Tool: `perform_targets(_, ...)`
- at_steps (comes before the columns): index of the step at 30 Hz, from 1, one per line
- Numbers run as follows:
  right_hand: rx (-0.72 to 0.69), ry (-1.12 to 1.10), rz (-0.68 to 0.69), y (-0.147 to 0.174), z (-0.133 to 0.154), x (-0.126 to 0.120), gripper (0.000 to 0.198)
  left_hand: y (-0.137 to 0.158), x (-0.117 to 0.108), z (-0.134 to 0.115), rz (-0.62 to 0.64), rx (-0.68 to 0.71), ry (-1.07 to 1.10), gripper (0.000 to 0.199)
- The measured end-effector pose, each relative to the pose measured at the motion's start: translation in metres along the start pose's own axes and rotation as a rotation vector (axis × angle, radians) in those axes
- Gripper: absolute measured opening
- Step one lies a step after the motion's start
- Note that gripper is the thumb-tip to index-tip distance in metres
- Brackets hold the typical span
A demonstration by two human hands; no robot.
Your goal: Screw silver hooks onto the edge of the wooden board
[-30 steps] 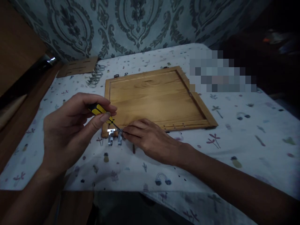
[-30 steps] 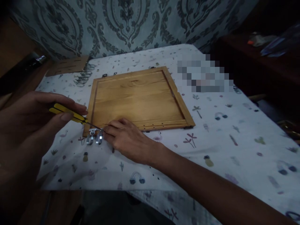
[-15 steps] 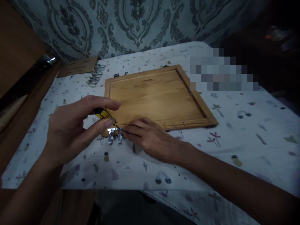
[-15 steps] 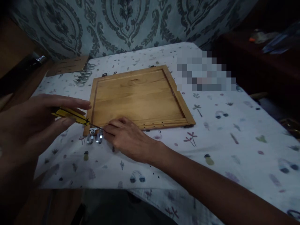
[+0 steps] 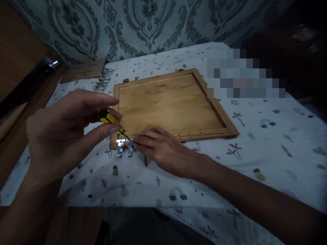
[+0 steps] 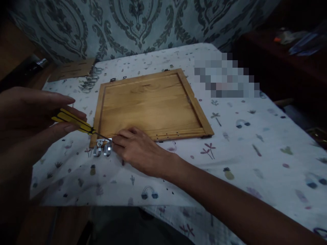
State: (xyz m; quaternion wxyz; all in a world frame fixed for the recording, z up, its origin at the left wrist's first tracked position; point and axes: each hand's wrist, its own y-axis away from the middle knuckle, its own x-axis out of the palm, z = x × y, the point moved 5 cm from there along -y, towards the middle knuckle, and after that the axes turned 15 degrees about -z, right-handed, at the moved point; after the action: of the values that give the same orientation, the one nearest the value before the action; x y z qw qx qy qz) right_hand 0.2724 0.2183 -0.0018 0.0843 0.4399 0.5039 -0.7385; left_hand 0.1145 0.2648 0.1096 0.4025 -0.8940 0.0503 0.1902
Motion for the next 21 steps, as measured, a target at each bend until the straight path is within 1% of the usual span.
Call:
perform_targets(3,0.011,-0.006,0.025,-0.0004,-0.0003,0.0000,0.028,0.0001,0.0021,-0.0016,-0.007,-0.084,-0.006,0.035)
perform_targets(5,0.017,-0.004,0.036,-0.0008,-0.0007,0.0006,0.029,0.0007,0.0021,-0.0012,-0.017,-0.081,-0.067,0.028)
perform_targets(7,0.015,0.000,0.030,-0.0011,-0.0010,0.0010,0.028,0.0012,0.0011,-0.0005,-0.028,0.006,-0.145,0.026)
perform_targets(10,0.011,0.002,0.021,-0.0014,-0.0013,0.0012,0.028,0.0031,0.0015,-0.0002,-0.011,0.202,-0.249,0.027)
perform_targets(12,0.014,0.007,0.023,-0.0015,-0.0017,0.0008,0.028,0.0041,0.0020,-0.0002,0.001,0.266,-0.285,0.026)
perform_targets(14,0.010,0.005,0.017,-0.0019,-0.0018,-0.0006,0.027,0.0042,0.0017,-0.0010,-0.006,0.260,-0.307,0.025)
perform_targets(17,0.005,0.001,0.016,-0.0022,-0.0021,-0.0020,0.026,0.0034,0.0002,-0.0029,-0.020,0.189,-0.352,0.026)
perform_targets(21,0.009,0.000,0.033,-0.0012,-0.0032,-0.0009,0.028,0.0034,-0.0030,-0.0054,-0.042,0.132,-0.392,0.025)
